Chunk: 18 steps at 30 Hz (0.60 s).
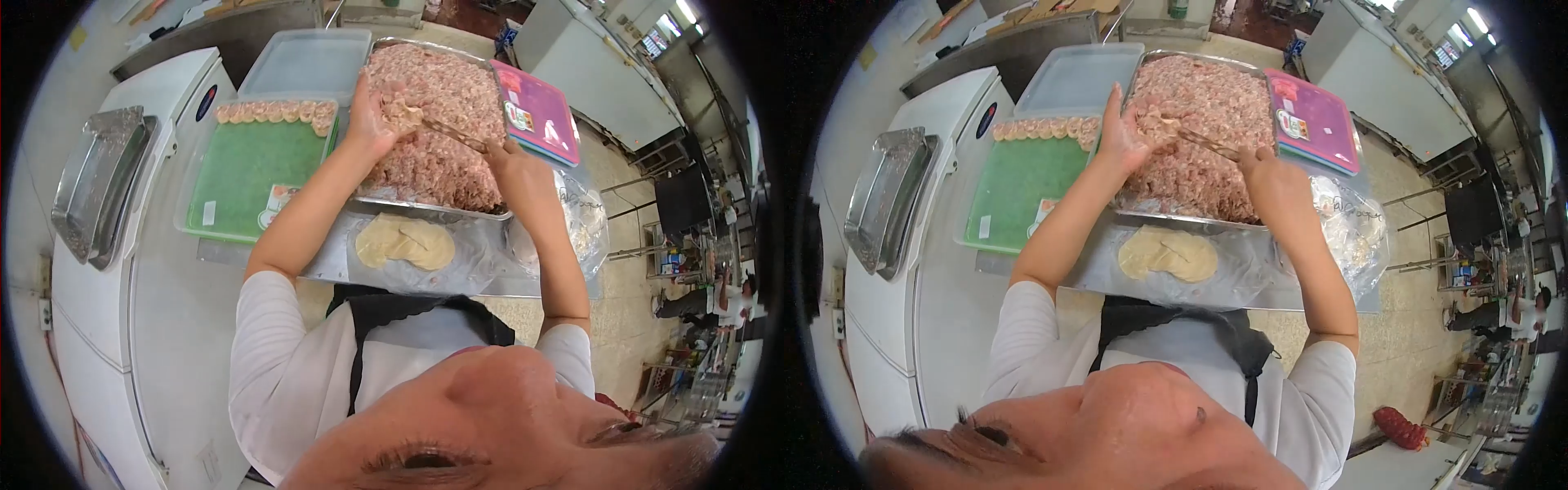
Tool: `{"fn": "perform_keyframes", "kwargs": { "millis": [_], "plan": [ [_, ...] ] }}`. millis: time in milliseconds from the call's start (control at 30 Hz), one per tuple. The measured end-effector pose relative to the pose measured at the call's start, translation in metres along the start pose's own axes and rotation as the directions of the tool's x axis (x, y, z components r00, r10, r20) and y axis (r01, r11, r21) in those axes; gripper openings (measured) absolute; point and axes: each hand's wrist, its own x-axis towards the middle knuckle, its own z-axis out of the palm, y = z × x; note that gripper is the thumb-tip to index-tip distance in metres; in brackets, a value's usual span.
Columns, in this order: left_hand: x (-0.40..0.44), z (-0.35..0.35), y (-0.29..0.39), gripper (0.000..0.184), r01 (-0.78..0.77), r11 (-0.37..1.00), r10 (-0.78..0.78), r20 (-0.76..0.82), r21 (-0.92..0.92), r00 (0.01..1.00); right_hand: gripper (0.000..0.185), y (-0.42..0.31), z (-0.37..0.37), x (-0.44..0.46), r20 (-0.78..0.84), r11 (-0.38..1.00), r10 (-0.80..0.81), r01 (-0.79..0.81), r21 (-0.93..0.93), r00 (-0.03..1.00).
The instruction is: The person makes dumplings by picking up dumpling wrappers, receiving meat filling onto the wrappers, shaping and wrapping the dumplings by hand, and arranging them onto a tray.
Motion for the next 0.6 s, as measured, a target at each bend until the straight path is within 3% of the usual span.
{"fn": "perform_keyframes", "kwargs": {
  "millis": [67, 100, 200, 233, 300, 333, 367, 400, 433, 500, 533, 600],
  "plan": [
    [0.012, -0.009, -0.001, 0.063, 0.043, 0.999, -0.043, 0.053, 0.007, 0.998, 0.026, -0.01, 0.004, -0.003, -0.132, 0.994, -0.03, 0.043, 0.101, 0.991],
    [0.009, -0.005, -0.009, 0.057, -0.015, 1.0, 0.015, -0.039, -0.005, 0.999, 0.027, -0.01, 0.018, -0.003, -0.121, 0.989, -0.06, 0.075, 0.125, 0.991],
    [0.0, -0.006, -0.003, 0.046, 0.072, 0.991, -0.057, 0.134, -0.111, 0.989, 0.027, 0.0, 0.027, -0.001, -0.103, 0.963, -0.001, 0.029, 0.268, 0.995],
    [0.0, -0.003, 0.0, 0.042, 0.074, 0.997, -0.066, 0.219, -0.028, 0.974, 0.024, 0.006, 0.02, -0.002, -0.076, 0.946, 0.013, 0.013, 0.325, 0.997],
    [-0.002, 0.003, 0.006, 0.043, 0.064, 0.986, -0.118, 0.372, 0.153, 0.921, 0.023, 0.012, 0.02, -0.006, -0.187, 0.829, 0.106, 0.017, 0.559, 0.977],
    [-0.005, 0.006, 0.008, 0.049, -0.034, 0.936, -0.116, 0.398, 0.35, 0.91, 0.024, 0.012, 0.018, -0.008, -0.235, 0.749, 0.162, 0.035, 0.662, 0.958],
    [-0.012, 0.007, 0.009, 0.056, -0.137, 0.839, -0.121, 0.425, 0.526, 0.897, 0.028, 0.012, 0.012, -0.015, -0.072, 0.686, 0.216, -0.099, 0.721, 0.974],
    [-0.016, 0.009, 0.011, 0.064, -0.24, 0.699, -0.136, 0.454, 0.674, 0.881, 0.027, 0.01, 0.01, -0.021, -0.013, 0.675, 0.204, -0.131, 0.726, 0.979],
    [-0.017, 0.012, 0.012, 0.077, -0.469, 0.48, -0.081, 0.57, 0.741, 0.817, 0.027, 0.01, 0.008, -0.028, 0.045, 0.663, 0.198, -0.167, 0.729, 0.979],
    [-0.015, 0.01, 0.007, 0.083, -0.709, 0.111, -0.051, 0.716, 0.696, 0.696, 0.026, 0.013, 0.011, -0.039, 0.115, 0.655, 0.171, -0.201, 0.728, 0.978],
    [-0.02, 0.012, 0.005, 0.086, -0.782, -0.078, -0.055, 0.78, 0.619, 0.623, 0.026, 0.011, 0.01, -0.044, 0.065, 0.649, 0.154, -0.151, 0.746, 0.986],
    [-0.025, 0.012, 0.0, 0.073, -0.727, -0.049, -0.128, 0.718, 0.685, 0.685, 0.026, 0.004, 0.006, -0.052, -0.029, 0.635, 0.107, -0.046, 0.771, 0.994]
  ]
}}
